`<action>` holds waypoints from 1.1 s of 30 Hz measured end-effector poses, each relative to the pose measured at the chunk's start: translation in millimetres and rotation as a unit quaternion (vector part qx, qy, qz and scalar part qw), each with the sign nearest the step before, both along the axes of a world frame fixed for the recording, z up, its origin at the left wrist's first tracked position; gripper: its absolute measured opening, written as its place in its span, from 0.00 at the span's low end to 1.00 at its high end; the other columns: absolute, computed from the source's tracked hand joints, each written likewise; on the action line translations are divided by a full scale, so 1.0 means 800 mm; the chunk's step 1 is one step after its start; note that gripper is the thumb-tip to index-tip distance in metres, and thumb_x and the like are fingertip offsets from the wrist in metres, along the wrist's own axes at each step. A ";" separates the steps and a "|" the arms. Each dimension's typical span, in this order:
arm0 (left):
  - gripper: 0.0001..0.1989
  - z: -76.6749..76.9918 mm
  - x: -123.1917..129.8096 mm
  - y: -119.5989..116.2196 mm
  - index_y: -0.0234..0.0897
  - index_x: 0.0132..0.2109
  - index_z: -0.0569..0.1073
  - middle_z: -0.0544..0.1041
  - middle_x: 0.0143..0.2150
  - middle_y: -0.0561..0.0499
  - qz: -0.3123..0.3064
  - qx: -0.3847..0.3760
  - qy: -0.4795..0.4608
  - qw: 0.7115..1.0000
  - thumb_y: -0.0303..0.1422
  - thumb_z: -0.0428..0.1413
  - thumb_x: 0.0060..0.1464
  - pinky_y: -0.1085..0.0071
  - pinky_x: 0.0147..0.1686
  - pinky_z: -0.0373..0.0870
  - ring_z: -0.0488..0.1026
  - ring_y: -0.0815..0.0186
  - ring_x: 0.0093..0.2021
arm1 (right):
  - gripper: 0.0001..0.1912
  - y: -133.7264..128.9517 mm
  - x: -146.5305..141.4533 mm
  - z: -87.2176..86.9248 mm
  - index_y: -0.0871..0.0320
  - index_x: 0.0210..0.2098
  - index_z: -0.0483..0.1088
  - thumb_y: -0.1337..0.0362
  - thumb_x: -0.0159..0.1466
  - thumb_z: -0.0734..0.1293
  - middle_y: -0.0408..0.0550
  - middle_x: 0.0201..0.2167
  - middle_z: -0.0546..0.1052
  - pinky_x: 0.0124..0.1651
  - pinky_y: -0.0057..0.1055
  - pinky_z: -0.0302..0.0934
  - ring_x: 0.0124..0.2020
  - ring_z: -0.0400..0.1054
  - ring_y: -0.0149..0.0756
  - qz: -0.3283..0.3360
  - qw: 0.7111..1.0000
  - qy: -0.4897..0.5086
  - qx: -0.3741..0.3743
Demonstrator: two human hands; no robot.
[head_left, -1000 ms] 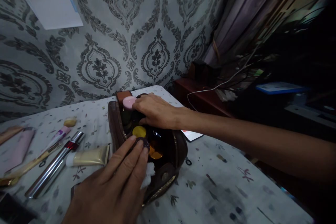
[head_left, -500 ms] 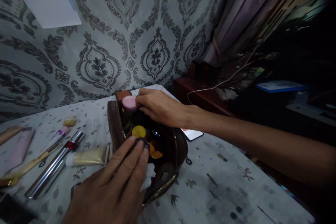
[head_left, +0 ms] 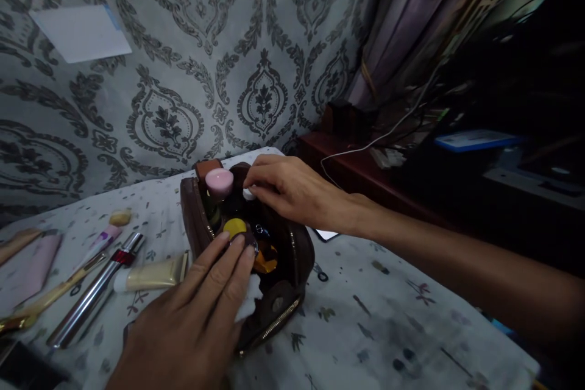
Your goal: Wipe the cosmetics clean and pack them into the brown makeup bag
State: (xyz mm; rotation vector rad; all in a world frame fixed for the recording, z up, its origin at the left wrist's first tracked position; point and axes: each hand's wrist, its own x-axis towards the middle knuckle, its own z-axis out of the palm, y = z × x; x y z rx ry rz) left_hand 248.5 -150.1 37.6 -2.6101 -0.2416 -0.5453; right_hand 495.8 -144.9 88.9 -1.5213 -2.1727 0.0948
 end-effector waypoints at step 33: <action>0.13 -0.069 -0.124 -0.052 0.38 0.46 0.74 0.80 0.35 0.51 0.197 -0.303 -0.218 0.907 0.31 0.45 0.66 0.74 0.33 0.71 0.77 0.67 0.33 | 0.11 -0.141 -0.075 -0.057 0.56 0.44 0.72 0.75 0.65 0.66 0.52 0.42 0.79 0.48 0.33 0.71 0.44 0.75 0.36 0.090 0.965 0.107 0.223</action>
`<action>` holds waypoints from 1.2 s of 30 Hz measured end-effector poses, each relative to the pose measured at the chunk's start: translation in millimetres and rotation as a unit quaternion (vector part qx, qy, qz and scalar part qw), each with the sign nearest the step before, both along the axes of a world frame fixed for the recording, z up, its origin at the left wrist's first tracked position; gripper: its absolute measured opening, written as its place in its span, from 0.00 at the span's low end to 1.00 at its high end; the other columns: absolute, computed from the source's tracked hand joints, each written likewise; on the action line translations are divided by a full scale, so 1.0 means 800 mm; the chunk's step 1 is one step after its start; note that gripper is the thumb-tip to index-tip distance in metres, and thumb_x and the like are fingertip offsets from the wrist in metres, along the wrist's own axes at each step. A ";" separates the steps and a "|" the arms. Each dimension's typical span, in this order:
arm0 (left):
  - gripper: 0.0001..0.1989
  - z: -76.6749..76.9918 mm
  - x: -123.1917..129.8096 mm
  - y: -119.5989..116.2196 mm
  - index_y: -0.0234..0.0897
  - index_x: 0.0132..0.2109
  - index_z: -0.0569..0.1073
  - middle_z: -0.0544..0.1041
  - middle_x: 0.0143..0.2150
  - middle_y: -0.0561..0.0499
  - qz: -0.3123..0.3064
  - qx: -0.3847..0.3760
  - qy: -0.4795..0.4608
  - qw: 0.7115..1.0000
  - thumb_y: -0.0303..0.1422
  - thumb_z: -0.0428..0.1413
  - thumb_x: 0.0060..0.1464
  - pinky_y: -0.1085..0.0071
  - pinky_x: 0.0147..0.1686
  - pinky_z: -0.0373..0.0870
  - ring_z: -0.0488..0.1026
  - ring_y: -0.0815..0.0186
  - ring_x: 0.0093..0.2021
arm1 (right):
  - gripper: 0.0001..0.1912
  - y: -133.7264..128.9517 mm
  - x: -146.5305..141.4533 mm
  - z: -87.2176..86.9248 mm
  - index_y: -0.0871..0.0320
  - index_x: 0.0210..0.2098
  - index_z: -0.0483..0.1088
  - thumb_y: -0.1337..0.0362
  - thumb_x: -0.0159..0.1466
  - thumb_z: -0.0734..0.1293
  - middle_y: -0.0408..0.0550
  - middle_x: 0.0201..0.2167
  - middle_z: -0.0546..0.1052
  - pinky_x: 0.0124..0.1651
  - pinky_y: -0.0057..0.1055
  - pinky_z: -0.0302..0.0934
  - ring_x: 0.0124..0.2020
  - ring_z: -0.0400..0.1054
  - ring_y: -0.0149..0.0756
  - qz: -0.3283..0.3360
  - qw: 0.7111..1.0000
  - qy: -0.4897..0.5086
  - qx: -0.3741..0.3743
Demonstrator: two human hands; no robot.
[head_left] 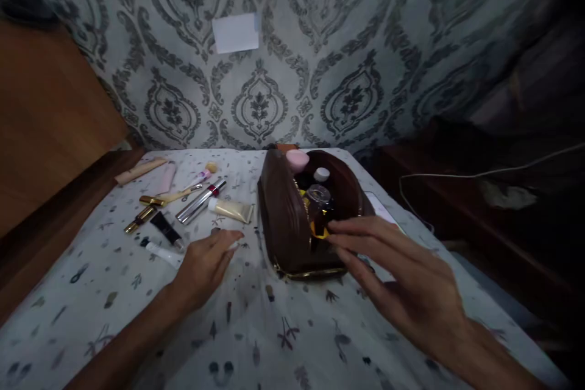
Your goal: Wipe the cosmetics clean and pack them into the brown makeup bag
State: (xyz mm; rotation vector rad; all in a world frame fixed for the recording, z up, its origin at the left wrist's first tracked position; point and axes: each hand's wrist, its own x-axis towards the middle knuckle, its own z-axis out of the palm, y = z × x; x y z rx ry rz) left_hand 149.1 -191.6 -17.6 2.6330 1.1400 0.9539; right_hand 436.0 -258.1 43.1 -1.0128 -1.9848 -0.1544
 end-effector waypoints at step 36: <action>0.15 0.034 -0.014 0.044 0.40 0.54 0.67 0.79 0.44 0.52 0.037 -0.072 0.042 0.996 0.42 0.52 0.65 0.70 0.43 0.72 0.76 0.65 0.42 | 0.24 0.041 -0.183 -0.133 0.53 0.42 0.80 0.46 0.52 0.78 0.51 0.44 0.82 0.34 0.31 0.69 0.39 0.77 0.39 0.199 0.544 0.620 -0.529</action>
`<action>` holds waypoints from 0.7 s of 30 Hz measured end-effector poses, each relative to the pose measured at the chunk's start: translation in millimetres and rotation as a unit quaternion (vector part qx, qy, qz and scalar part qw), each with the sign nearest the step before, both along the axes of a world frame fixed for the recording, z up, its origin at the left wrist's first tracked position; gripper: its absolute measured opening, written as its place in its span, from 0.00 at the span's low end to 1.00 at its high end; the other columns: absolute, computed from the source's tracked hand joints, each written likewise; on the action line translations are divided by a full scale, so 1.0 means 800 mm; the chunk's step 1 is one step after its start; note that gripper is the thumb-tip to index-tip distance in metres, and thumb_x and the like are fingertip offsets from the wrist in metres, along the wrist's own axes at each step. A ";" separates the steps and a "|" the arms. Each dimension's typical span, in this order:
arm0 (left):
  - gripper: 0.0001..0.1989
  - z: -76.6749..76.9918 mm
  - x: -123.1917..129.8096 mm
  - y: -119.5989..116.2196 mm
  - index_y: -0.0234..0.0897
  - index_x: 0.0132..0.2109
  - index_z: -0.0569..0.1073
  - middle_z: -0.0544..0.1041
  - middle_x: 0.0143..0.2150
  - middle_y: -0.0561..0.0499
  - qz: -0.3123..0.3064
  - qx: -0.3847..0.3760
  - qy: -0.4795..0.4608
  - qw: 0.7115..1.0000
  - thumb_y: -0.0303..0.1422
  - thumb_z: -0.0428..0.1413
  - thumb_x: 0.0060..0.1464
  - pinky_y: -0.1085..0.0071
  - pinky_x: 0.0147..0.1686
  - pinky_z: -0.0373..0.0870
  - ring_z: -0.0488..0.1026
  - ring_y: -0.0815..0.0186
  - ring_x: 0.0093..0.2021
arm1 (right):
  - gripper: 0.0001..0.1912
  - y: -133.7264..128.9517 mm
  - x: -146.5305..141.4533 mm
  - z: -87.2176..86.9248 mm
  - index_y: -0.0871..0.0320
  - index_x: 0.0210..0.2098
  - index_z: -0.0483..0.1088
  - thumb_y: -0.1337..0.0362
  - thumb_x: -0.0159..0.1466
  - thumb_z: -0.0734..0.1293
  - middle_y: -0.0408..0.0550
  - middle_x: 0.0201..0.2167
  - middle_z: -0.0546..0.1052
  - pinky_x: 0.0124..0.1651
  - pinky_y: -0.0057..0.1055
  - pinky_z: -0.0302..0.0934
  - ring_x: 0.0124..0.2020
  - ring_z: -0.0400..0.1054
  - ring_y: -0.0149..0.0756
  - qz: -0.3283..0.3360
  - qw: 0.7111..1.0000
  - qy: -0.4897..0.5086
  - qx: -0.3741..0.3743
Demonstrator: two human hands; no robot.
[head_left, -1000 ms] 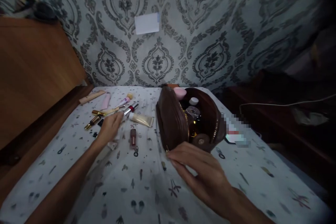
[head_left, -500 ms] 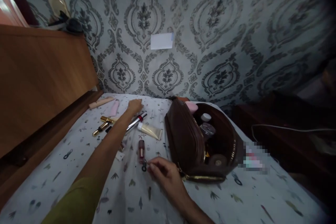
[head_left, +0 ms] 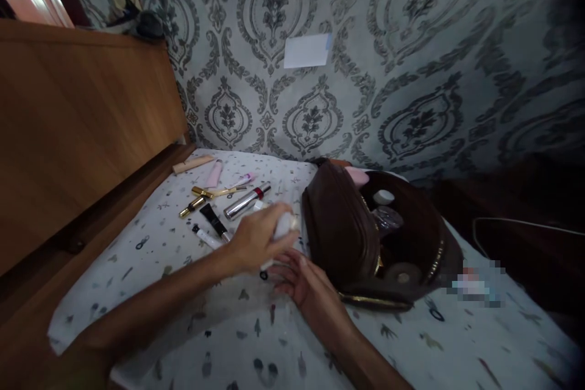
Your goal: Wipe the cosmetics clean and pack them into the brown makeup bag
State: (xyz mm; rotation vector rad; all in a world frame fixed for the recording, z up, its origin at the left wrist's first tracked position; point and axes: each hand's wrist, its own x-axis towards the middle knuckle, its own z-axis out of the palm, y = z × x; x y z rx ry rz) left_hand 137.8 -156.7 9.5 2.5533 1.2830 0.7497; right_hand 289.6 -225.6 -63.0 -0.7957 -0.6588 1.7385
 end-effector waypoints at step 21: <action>0.12 -0.070 -0.030 -0.075 0.36 0.48 0.70 0.74 0.42 0.44 -0.061 0.264 -0.004 0.963 0.34 0.43 0.69 0.68 0.34 0.74 0.73 0.60 0.42 | 0.25 -0.017 -0.018 -0.011 0.55 0.37 0.69 0.51 0.49 0.80 0.37 0.27 0.74 0.27 0.24 0.65 0.25 0.70 0.27 0.037 0.999 0.014 -0.004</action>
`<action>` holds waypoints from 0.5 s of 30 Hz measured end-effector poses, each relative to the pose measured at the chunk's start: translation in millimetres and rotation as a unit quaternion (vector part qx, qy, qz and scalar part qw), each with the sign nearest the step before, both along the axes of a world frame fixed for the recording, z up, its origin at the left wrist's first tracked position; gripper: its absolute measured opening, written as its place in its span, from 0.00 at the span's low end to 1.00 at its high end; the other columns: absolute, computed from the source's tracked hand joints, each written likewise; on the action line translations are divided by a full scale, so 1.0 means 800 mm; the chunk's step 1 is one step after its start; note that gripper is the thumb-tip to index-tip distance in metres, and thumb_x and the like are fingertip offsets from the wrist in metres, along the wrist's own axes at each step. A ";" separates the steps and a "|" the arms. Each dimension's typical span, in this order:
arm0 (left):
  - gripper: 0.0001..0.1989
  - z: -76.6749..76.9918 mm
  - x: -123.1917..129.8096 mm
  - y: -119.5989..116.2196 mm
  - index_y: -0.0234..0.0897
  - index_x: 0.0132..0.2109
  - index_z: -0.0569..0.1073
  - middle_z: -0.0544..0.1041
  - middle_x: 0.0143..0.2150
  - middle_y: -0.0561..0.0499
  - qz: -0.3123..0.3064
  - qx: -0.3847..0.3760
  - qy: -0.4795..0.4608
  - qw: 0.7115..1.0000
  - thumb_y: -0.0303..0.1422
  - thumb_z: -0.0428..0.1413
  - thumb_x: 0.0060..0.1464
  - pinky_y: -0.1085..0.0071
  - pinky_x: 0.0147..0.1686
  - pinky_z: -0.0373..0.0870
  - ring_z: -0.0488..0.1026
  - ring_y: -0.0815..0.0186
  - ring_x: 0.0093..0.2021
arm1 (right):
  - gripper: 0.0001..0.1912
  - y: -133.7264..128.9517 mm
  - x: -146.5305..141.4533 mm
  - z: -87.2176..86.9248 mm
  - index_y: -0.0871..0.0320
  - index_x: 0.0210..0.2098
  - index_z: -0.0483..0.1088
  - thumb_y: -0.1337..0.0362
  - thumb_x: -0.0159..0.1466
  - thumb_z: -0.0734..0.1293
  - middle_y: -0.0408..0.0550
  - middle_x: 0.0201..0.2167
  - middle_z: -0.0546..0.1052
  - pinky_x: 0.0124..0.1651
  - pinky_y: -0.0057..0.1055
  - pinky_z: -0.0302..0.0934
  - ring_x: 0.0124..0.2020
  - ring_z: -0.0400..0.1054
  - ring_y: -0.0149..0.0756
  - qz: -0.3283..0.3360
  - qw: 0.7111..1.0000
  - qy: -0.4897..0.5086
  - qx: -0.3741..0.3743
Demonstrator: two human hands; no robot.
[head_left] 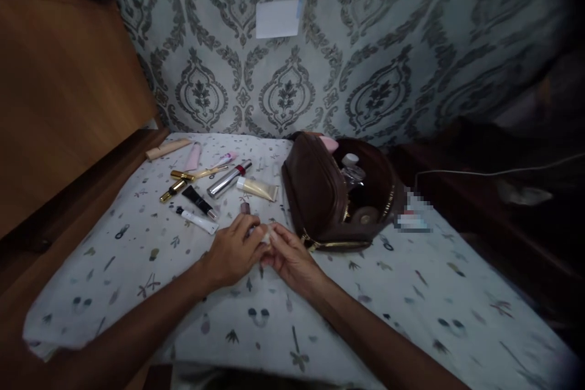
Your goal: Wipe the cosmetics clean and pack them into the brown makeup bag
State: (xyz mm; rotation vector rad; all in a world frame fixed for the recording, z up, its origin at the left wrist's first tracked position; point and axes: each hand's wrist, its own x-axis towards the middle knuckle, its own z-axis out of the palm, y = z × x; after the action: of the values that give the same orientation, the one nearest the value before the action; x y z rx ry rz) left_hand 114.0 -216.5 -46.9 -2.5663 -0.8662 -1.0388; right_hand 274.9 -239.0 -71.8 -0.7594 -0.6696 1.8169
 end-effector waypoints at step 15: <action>0.14 0.003 0.006 -0.011 0.36 0.50 0.74 0.71 0.43 0.46 -0.059 -0.226 -0.137 0.963 0.32 0.45 0.68 0.66 0.45 0.69 0.71 0.62 0.45 | 0.26 -0.012 0.003 -0.006 0.56 0.40 0.74 0.57 0.45 0.82 0.39 0.34 0.76 0.45 0.30 0.67 0.35 0.71 0.31 0.028 0.979 -0.146 0.142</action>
State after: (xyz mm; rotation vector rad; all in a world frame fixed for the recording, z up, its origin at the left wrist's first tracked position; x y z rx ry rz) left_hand 118.6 -225.0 -44.5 -2.9188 -1.1452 -1.3964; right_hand 277.6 -248.2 -76.5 -0.8267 -1.1262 1.6262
